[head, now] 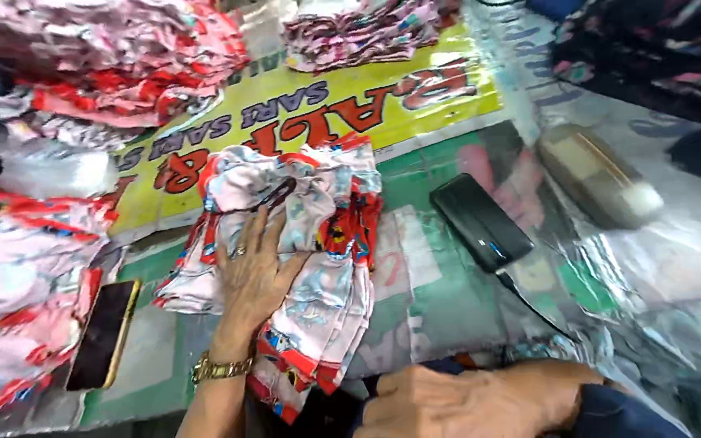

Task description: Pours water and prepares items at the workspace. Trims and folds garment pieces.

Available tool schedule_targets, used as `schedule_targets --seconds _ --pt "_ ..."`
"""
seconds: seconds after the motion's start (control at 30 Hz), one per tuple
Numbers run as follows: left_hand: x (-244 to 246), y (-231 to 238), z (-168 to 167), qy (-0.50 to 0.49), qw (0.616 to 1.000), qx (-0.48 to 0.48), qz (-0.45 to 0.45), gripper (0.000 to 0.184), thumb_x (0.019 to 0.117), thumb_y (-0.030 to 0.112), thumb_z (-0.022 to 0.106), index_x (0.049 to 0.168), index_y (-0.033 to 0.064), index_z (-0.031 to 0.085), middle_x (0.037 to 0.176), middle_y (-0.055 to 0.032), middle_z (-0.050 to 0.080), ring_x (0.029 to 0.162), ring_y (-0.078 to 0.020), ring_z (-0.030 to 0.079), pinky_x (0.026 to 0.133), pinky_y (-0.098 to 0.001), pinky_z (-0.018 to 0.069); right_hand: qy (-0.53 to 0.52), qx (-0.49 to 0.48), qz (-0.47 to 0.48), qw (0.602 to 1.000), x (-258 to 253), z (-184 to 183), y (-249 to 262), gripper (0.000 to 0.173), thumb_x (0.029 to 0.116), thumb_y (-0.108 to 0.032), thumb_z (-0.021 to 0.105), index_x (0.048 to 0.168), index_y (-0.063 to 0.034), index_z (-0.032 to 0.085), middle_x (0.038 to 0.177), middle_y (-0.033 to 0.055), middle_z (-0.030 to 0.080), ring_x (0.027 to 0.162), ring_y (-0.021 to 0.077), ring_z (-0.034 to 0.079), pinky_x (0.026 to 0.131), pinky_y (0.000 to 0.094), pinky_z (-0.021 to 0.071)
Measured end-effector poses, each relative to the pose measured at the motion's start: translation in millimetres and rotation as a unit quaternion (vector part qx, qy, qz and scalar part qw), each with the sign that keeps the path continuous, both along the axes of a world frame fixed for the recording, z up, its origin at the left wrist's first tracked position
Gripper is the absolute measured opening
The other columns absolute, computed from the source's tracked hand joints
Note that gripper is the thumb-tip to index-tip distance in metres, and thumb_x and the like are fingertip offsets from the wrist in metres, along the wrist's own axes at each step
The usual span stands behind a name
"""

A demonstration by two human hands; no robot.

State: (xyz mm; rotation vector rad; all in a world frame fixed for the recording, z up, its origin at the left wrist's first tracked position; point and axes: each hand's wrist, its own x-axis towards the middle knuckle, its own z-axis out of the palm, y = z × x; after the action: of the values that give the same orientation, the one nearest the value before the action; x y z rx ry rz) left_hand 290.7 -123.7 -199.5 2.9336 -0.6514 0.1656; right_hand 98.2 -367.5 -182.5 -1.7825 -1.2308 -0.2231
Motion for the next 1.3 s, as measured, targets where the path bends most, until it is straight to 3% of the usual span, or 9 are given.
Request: schedule_targets --seconds 0.17,0.27,0.4,0.53,0.7,0.87,0.97,1.1,1.3 --pt "4 5 0 -0.005 0.999 -0.018 -0.034 0.085 0.0947 0.076 0.033 0.159 0.021 0.041 0.168 -0.0142 0.027 0.155 -0.0382 0.025 0.115 -0.078 0.0087 -0.096 -0.163 -0.224 0.956 -3 24 -18 0.019 0.1061 -0.025 0.053 0.098 -0.0125 0.066 0.089 0.0071 0.068 0.08 0.025 0.067 0.062 0.039 0.052" --pt "3 7 2 -0.028 0.997 -0.006 -0.068 0.084 0.0981 0.073 0.031 0.159 0.0158 0.04 0.166 -0.0206 0.028 0.151 -0.0464 0.03 0.11 -0.0825 0.0128 -0.09 -0.237 -0.44 0.861 2 26 -44 0.028 0.1035 -0.033 0.055 0.105 -0.0099 0.07 0.101 0.0088 0.072 0.092 0.0259 0.07 0.07 0.0417 0.0566" --pt "3 13 -4 -0.059 0.993 -0.017 -0.105 0.084 0.0997 0.072 0.028 0.157 0.0121 0.043 0.164 -0.0233 0.032 0.148 -0.0494 0.034 0.107 -0.0841 0.0159 0.017 -0.298 -0.626 0.72 23 9 -87 0.072 0.0907 -0.064 0.062 0.132 -0.0054 0.063 0.138 0.0218 0.06 0.118 0.0417 0.063 0.087 0.0585 0.0536" --pt "3 17 -10 -0.079 0.989 -0.054 -0.113 0.081 0.0997 0.071 0.027 0.154 0.0154 0.049 0.161 -0.0215 0.04 0.147 -0.0475 0.036 0.11 -0.0822 0.015 0.064 -0.323 -0.672 0.663 33 -12 -94 0.072 0.0886 -0.063 0.066 0.136 -0.0096 0.061 0.125 0.0184 0.067 0.114 0.0425 0.063 0.081 0.0595 0.0523" --pt "0 20 -8 -0.116 0.976 -0.114 -0.146 0.068 0.1011 0.061 0.037 0.141 0.0111 0.062 0.152 -0.0234 0.05 0.142 -0.0483 0.043 0.112 -0.0791 0.0165 0.075 -0.287 -0.686 0.664 42 -7 -104 0.064 0.0891 -0.044 0.074 0.139 -0.0068 0.058 0.118 0.0229 0.067 0.108 0.0444 0.064 0.083 0.0616 0.0512" --pt "-15 8 -3 -0.098 0.967 -0.125 -0.199 0.048 0.1035 0.046 0.048 0.124 0.0092 0.071 0.129 -0.0117 0.07 0.123 -0.0325 0.064 0.108 -0.0633 0.0413 0.095 -0.318 -0.686 0.647 51 11 -124 0.061 0.0924 -0.046 0.073 0.133 -0.0018 0.062 0.128 0.0318 0.061 0.117 0.0569 0.057 0.089 0.0767 0.0431" --pt "-13 5 -6 -0.072 0.962 -0.12 -0.235 0.053 0.105 0.051 0.044 0.132 0.0117 0.069 0.138 -0.0069 0.067 0.133 -0.0268 0.059 0.115 -0.0617 0.0365 0.01 -0.306 -0.607 0.733 82 35 -86 0.044 0.098 -0.037 0.068 0.129 -0.0057 0.067 0.139 0.0217 0.06 0.126 0.0459 0.057 0.098 0.0675 0.0457" --pt "-17 5 -10 -0.063 0.937 -0.132 -0.319 0.053 0.1052 0.052 0.042 0.131 0.0141 0.068 0.138 -0.005 0.066 0.136 -0.0227 0.056 0.116 -0.0609 0.0347 -0.122 -0.27 -0.372 0.88 139 50 -1 0.026 0.1012 -0.014 0.057 0.122 -0.0092 0.072 0.13 0.01 0.068 0.121 0.0276 0.065 0.099 0.0473 0.054" --pt "-15 7 -4 -0.04 0.925 -0.135 -0.352 0.049 0.1049 0.045 0.043 0.129 0.012 0.07 0.138 -0.0058 0.066 0.134 -0.0221 0.058 0.117 -0.0567 0.0366 -0.072 -0.394 -0.313 0.861 197 23 44 0.023 0.1013 -0.008 0.055 0.118 0.0 0.067 0.119 0.023 0.066 0.112 0.0431 0.064 0.091 0.062 0.0494"
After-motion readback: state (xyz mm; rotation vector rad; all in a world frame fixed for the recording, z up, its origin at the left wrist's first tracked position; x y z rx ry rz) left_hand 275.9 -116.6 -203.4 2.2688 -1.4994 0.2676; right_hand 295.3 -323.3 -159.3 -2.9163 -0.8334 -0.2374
